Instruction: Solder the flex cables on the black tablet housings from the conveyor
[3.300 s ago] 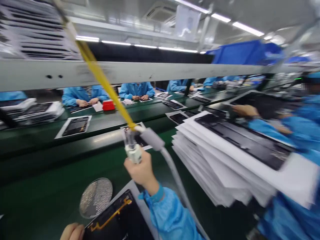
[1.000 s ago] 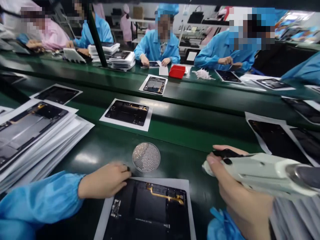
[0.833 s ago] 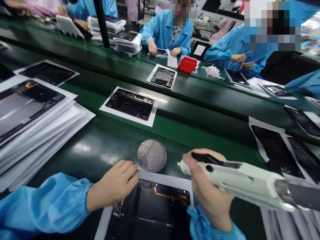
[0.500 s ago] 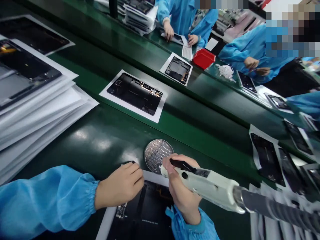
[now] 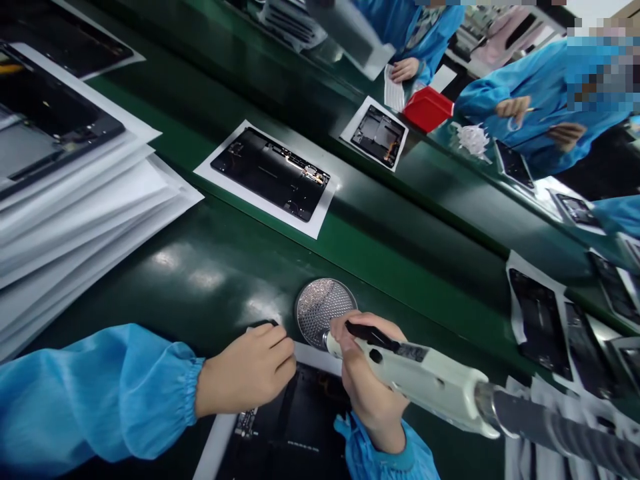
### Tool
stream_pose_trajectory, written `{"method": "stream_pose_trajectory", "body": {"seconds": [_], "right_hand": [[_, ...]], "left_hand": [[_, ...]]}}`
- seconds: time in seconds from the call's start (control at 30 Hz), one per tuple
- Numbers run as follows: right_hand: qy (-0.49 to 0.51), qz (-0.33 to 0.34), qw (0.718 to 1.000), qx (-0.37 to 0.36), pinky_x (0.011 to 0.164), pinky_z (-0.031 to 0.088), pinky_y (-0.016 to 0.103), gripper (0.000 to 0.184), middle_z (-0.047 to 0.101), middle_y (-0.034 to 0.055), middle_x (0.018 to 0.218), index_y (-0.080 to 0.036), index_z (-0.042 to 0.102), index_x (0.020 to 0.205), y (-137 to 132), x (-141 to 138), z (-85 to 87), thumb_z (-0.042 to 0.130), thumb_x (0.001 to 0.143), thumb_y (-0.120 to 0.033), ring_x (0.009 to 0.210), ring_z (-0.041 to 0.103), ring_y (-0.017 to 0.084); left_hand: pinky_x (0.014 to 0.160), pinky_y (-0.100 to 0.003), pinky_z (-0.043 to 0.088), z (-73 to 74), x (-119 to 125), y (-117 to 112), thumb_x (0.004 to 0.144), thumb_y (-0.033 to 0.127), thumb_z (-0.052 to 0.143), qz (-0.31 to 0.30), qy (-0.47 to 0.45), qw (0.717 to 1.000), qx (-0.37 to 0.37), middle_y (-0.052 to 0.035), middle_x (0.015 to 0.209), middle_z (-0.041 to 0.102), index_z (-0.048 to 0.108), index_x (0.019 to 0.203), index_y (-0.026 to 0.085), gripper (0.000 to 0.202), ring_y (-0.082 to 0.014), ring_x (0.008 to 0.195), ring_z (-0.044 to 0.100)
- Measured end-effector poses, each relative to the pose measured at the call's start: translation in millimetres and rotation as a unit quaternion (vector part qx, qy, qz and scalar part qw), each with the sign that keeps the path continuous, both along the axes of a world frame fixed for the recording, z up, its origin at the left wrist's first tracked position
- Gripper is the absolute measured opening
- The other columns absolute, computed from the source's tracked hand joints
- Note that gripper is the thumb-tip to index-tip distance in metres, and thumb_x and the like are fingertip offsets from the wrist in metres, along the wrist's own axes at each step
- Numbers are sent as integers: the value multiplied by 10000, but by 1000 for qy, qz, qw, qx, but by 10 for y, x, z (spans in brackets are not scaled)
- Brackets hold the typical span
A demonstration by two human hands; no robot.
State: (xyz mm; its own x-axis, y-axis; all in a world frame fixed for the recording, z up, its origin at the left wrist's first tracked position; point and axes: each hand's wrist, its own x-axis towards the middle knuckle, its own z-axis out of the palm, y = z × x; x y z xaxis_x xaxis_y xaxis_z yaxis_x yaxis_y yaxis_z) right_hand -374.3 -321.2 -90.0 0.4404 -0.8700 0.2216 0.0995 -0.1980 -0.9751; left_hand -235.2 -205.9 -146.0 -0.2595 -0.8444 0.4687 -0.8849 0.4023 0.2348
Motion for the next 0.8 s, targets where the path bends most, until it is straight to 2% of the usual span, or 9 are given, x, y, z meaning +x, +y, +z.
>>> {"method": "stream_pose_trajectory", "body": {"seconds": [0.23, 0.37, 0.53, 0.67, 0.73, 0.8], "right_hand": [[0, 13, 1000, 6, 706, 525, 381, 178, 653, 29, 779, -209, 664, 969, -14, 8, -14, 644, 823, -108, 741, 613, 182], [13, -2, 1000, 8, 716, 532, 403, 180, 653, 32, 789, -214, 678, 986, -3, 7, -8, 664, 829, -126, 743, 630, 191], [-49, 7, 999, 1, 673, 524, 379, 228, 618, 23, 751, -235, 711, 1029, 40, -112, 238, 692, 827, -131, 726, 586, 178], [-60, 7, 998, 6, 663, 529, 348, 199, 588, 16, 751, -232, 713, 1014, 147, -271, 387, 694, 836, -145, 726, 544, 154], [-54, 17, 998, -3, 667, 528, 361, 210, 588, 21, 751, -234, 709, 1034, 203, -337, 353, 673, 848, -144, 733, 550, 161], [-47, 27, 998, -14, 685, 524, 379, 238, 594, 31, 780, -233, 697, 1069, 244, -384, 271, 650, 857, -137, 765, 568, 176]], "left_hand": [[568, -330, 326, -6, 0, -8, 924, 94, 516, 2, -6, 1000, -1, -55, 729, 509, 566, 739, 145, 199, -192, 676, 461], [565, -334, 324, -18, -9, -5, 926, 91, 505, 1, -4, 1000, -1, -54, 736, 504, 565, 741, 143, 201, -194, 671, 459], [565, -333, 338, 51, 38, 7, 915, 109, 527, -26, -30, 999, 32, -56, 749, 504, 559, 744, 144, 177, -197, 685, 458], [602, -339, 403, 151, 121, 3, 793, 149, 644, -62, -51, 990, 120, -73, 782, 520, 572, 745, 134, 88, -213, 741, 477], [614, -345, 426, 176, 138, -6, 761, 125, 640, -62, -45, 988, 133, -79, 796, 529, 579, 749, 130, 63, -218, 747, 482], [615, -352, 440, 174, 124, -18, 781, 88, 600, -60, -33, 991, 114, -81, 811, 541, 586, 773, 127, 42, -222, 744, 488]]}}
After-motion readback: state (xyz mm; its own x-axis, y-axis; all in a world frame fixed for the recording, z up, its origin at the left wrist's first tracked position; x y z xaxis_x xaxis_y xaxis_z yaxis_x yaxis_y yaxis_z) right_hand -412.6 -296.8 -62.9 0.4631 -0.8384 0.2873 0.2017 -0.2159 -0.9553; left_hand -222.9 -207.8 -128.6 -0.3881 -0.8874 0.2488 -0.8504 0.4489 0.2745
